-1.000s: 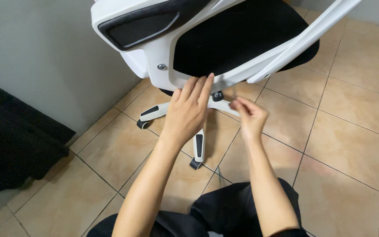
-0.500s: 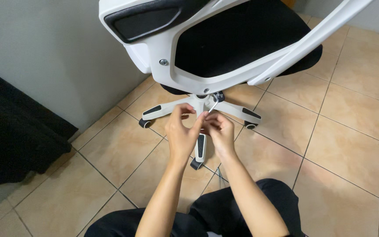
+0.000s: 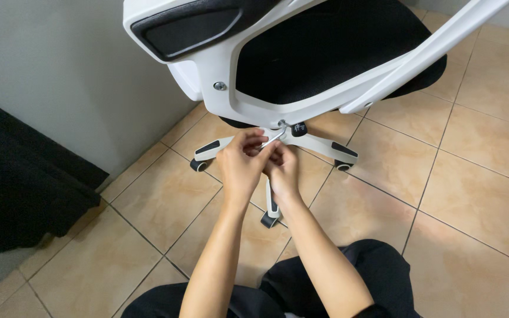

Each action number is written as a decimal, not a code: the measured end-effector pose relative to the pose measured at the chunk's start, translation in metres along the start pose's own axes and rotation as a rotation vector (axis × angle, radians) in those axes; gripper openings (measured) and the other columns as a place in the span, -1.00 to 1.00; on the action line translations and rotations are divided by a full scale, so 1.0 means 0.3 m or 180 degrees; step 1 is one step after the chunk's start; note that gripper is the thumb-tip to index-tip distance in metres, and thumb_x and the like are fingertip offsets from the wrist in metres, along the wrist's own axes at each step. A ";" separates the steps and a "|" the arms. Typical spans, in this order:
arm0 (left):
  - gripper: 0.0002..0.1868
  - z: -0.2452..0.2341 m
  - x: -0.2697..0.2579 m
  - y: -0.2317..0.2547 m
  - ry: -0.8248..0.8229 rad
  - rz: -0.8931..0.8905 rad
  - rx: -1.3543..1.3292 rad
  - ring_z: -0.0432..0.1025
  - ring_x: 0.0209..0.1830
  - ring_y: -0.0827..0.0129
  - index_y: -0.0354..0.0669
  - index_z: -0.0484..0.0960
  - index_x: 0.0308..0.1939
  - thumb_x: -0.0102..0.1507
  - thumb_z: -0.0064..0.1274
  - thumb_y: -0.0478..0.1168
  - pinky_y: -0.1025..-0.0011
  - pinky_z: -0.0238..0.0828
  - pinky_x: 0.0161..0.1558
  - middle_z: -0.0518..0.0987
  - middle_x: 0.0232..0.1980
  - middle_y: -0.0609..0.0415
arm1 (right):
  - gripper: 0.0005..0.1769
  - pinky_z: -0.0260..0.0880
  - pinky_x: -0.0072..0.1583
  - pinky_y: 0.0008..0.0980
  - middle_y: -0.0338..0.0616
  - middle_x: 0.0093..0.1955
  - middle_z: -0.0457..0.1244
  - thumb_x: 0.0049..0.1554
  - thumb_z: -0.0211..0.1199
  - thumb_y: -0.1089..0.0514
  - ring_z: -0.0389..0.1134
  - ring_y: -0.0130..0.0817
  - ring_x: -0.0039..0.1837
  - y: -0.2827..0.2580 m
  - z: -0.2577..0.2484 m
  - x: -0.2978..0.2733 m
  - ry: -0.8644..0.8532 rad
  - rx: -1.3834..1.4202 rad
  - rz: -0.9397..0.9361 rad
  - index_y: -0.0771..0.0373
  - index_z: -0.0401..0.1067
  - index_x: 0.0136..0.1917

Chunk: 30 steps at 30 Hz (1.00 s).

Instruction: The person sits on the floor and uses an Allen key to tighten multiple screws on the underside of an office chair, securing the backrest frame to the seat base. The person works methodically on each screw location around the chair's perimeter.

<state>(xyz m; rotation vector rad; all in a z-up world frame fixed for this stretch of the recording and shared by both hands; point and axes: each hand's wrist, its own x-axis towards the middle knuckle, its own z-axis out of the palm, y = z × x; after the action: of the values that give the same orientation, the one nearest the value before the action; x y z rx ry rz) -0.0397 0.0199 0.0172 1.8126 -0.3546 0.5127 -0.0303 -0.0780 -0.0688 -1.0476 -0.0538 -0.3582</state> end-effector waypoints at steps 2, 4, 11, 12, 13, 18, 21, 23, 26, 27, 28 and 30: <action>-0.77 0.001 -0.012 0.008 0.0079 0.0336 -0.0066 0.67 -0.33 0.40 -0.26 0.71 -0.18 0.17 0.33 -0.21 0.48 0.59 -0.27 0.73 -0.27 0.04 | -0.78 0.49 0.10 -0.39 -0.06 0.04 0.40 0.19 0.20 0.40 0.46 -0.35 0.07 0.011 -0.015 0.004 -0.0079 0.0007 -0.0047 0.38 0.40 0.13; -0.81 0.005 -0.017 0.016 0.0114 0.0571 0.0312 0.61 -0.39 0.30 -0.24 0.73 -0.24 0.18 0.33 -0.20 0.41 0.53 -0.32 0.69 -0.33 -0.01 | -0.80 0.48 0.10 -0.43 -0.09 0.03 0.41 0.19 0.22 0.37 0.46 -0.38 0.07 0.028 -0.040 0.008 -0.0063 -0.0109 -0.0105 0.38 0.43 0.11; -0.91 0.039 -0.032 0.011 0.0172 0.1285 0.0767 0.52 -0.35 0.10 -0.22 0.71 -0.23 0.26 0.21 -0.26 0.24 0.45 -0.30 0.64 -0.37 -0.06 | -0.95 0.36 0.00 -0.49 -0.12 -0.12 0.35 0.23 0.34 0.42 0.36 -0.47 -0.06 0.077 -0.151 0.026 0.0104 -0.1074 -0.0577 0.42 0.48 -0.05; -0.90 0.049 -0.035 0.008 0.0146 0.1164 0.0755 0.53 -0.36 0.10 -0.23 0.72 -0.23 0.26 0.21 -0.26 0.24 0.45 -0.30 0.64 -0.38 -0.08 | -0.94 0.34 -0.03 -0.48 -0.09 -0.15 0.35 0.23 0.35 0.44 0.34 -0.47 -0.09 0.063 -0.163 0.029 0.0114 -0.1274 -0.0646 0.43 0.48 -0.07; -0.90 0.062 -0.040 0.006 0.0119 0.1043 0.0743 0.53 -0.38 0.09 -0.23 0.73 -0.22 0.26 0.21 -0.26 0.25 0.45 -0.30 0.63 -0.40 -0.10 | -0.95 0.38 -0.01 -0.50 -0.12 -0.13 0.38 0.20 0.34 0.43 0.38 -0.49 -0.07 0.036 -0.180 0.027 0.0116 -0.1532 -0.0733 0.41 0.50 -0.06; -0.84 0.154 -0.043 -0.010 -0.0079 0.0347 -0.0236 0.62 -0.34 0.34 -0.28 0.71 -0.15 0.32 0.17 -0.23 0.45 0.51 -0.26 0.70 -0.30 -0.07 | -0.83 0.48 0.05 -0.52 -0.12 -0.04 0.45 0.13 0.33 0.44 0.47 -0.49 -0.01 -0.215 -0.254 0.035 0.0127 -0.2524 -0.1222 0.38 0.57 0.02; -0.79 0.197 -0.046 -0.032 -0.0137 -0.0371 -0.0960 0.60 -0.36 0.48 -0.31 0.73 -0.16 0.32 0.20 -0.19 0.52 0.49 -0.27 0.73 -0.34 0.02 | -0.82 0.48 0.04 -0.52 -0.09 -0.05 0.46 0.14 0.35 0.44 0.48 -0.46 -0.02 -0.382 -0.258 0.041 0.0105 -0.2519 -0.1074 0.40 0.59 0.04; -0.78 0.199 -0.039 -0.051 -0.0139 -0.0702 -0.1464 0.57 -0.31 0.54 -0.35 0.73 -0.16 0.31 0.21 -0.20 0.56 0.48 -0.24 0.73 -0.33 0.05 | -0.81 0.49 0.05 -0.53 -0.08 -0.04 0.46 0.13 0.35 0.44 0.49 -0.45 -0.01 -0.476 -0.226 0.071 -0.0018 -0.2391 -0.0961 0.42 0.59 0.05; -0.80 0.169 -0.032 -0.098 0.0022 -0.0770 -0.2207 0.59 -0.27 0.47 -0.39 0.70 -0.13 0.33 0.18 -0.25 0.52 0.50 -0.23 0.72 -0.26 0.02 | -0.79 0.51 0.10 -0.53 -0.06 -0.03 0.45 0.09 0.36 0.44 0.50 -0.45 0.01 -0.567 -0.153 0.102 -0.0299 -0.2091 -0.0949 0.44 0.56 0.04; -0.80 0.154 -0.033 -0.112 0.0089 -0.0770 -0.2260 0.61 -0.25 0.46 -0.39 0.69 -0.13 0.33 0.18 -0.25 0.51 0.54 -0.21 0.72 -0.24 0.01 | -0.80 0.51 0.11 -0.52 -0.04 -0.05 0.44 0.09 0.38 0.45 0.50 -0.44 0.00 -0.579 -0.121 0.103 -0.0294 -0.1926 -0.0958 0.45 0.56 0.02; -0.80 0.138 -0.032 -0.125 0.0158 -0.0769 -0.2311 0.63 -0.23 0.45 -0.38 0.69 -0.12 0.32 0.17 -0.25 0.49 0.58 -0.19 0.72 -0.23 0.00 | -0.81 0.51 0.11 -0.52 -0.02 -0.06 0.44 0.09 0.40 0.45 0.50 -0.43 -0.01 -0.584 -0.085 0.098 -0.0292 -0.1759 -0.0964 0.46 0.56 0.01; -0.80 0.102 -0.028 -0.145 0.0327 -0.0788 -0.2444 0.63 -0.21 0.43 -0.39 0.68 -0.10 0.32 0.15 -0.26 0.46 0.62 -0.16 0.71 -0.21 -0.02 | -0.81 0.52 0.07 -0.53 -0.07 -0.07 0.45 0.07 0.41 0.43 0.50 -0.47 -0.03 -0.559 0.006 0.085 -0.0200 -0.1761 -0.1055 0.42 0.56 0.00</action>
<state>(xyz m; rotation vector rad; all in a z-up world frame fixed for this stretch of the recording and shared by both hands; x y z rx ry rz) -0.0208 0.0033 -0.0305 1.0598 -0.2083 0.2401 -0.0588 -0.1581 0.0778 -1.6036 -0.1940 -0.6637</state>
